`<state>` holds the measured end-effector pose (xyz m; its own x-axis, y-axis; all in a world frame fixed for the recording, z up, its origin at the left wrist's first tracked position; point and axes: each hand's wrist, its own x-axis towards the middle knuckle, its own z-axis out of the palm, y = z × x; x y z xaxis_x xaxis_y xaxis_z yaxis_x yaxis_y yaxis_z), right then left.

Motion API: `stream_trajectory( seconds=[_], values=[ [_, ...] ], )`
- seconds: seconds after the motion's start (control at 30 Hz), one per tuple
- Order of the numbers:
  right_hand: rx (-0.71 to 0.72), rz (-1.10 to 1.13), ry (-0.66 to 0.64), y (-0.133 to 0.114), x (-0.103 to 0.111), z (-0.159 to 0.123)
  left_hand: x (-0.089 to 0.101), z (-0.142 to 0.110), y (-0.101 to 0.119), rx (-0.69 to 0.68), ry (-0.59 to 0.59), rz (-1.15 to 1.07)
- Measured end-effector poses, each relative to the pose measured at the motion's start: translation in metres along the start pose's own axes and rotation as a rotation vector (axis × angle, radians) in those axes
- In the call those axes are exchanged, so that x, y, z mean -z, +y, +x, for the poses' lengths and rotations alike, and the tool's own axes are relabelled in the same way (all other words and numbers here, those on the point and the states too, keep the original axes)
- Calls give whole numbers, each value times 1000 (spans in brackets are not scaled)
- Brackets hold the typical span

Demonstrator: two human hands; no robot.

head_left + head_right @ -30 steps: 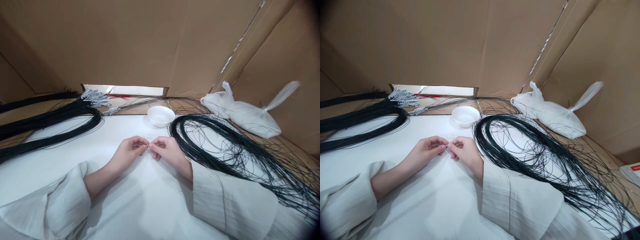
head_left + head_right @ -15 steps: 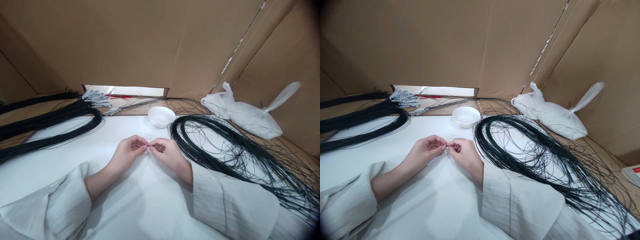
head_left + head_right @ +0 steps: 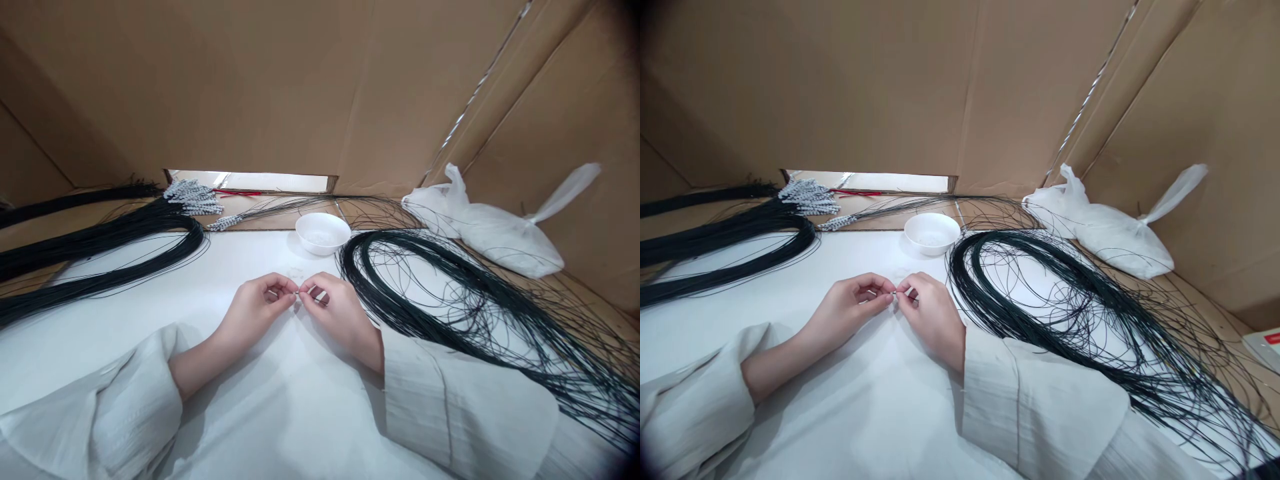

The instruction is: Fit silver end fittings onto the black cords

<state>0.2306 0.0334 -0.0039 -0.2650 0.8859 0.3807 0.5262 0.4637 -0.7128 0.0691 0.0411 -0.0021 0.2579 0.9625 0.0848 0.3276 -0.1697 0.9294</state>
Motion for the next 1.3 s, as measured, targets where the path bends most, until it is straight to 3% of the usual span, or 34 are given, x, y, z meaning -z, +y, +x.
stream_trajectory(
  seconds=[0.33,0.63,1.3],
  values=[
    [108,-205,-60,-5,2,-3,-2,-1,-2,-15,-24,-108],
    [74,-167,-45,-5,0,-4,-1,-3,0,-26,-6,16],
    [85,-229,-32,-8,-1,-6,-3,-4,0,-38,4,-2]
  ],
)
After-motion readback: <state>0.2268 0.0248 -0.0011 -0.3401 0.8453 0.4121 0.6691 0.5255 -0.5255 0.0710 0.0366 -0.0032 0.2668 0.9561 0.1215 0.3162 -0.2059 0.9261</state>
